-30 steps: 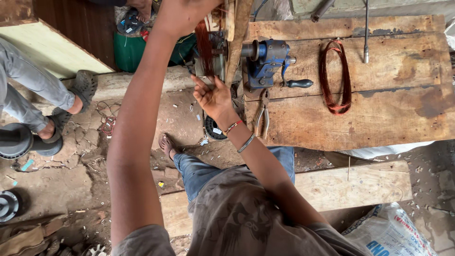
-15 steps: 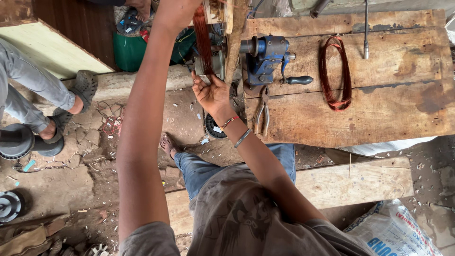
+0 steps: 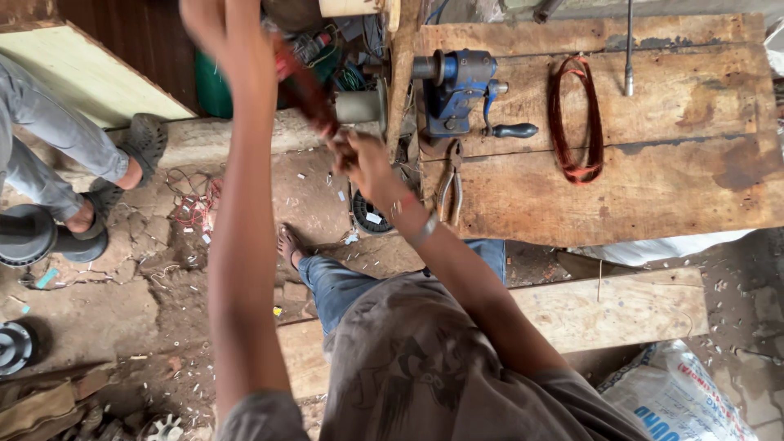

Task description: The person winds copper wire onto a motor part using a manual winding machine, securing the wire and turning the handle to create a coil.

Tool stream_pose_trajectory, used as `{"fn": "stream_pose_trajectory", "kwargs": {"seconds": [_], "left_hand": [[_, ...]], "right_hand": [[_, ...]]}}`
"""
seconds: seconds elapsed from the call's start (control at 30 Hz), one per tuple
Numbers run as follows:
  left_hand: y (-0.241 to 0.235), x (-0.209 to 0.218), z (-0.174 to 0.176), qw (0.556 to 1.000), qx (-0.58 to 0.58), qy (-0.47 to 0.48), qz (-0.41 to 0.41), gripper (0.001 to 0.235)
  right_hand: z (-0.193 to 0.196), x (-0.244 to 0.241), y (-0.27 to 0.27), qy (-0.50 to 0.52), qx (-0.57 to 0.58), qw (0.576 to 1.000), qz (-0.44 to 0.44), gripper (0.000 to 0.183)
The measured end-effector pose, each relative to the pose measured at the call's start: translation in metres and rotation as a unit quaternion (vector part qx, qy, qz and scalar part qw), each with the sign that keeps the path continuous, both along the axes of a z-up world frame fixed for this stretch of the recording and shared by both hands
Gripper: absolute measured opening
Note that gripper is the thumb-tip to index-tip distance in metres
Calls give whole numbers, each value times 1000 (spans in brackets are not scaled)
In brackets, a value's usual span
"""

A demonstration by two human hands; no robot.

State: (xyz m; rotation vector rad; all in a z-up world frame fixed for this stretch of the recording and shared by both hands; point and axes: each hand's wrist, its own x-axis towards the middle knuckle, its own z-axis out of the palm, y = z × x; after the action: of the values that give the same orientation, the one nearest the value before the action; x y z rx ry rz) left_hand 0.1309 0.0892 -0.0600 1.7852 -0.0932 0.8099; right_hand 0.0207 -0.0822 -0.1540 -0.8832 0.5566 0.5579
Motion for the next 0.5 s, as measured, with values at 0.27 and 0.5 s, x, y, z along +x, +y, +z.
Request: {"fn": "stream_pose_trajectory", "kwargs": {"seconds": [0.27, 0.5], "left_hand": [[-123, -214, -20, 994, -4, 107, 9, 34], [-122, -223, 48, 886, -228, 233, -330, 8]], "right_hand": [[104, -114, -74, -582, -328, 743, 32, 12], [100, -102, -143, -451, -219, 862, 70, 4]]}}
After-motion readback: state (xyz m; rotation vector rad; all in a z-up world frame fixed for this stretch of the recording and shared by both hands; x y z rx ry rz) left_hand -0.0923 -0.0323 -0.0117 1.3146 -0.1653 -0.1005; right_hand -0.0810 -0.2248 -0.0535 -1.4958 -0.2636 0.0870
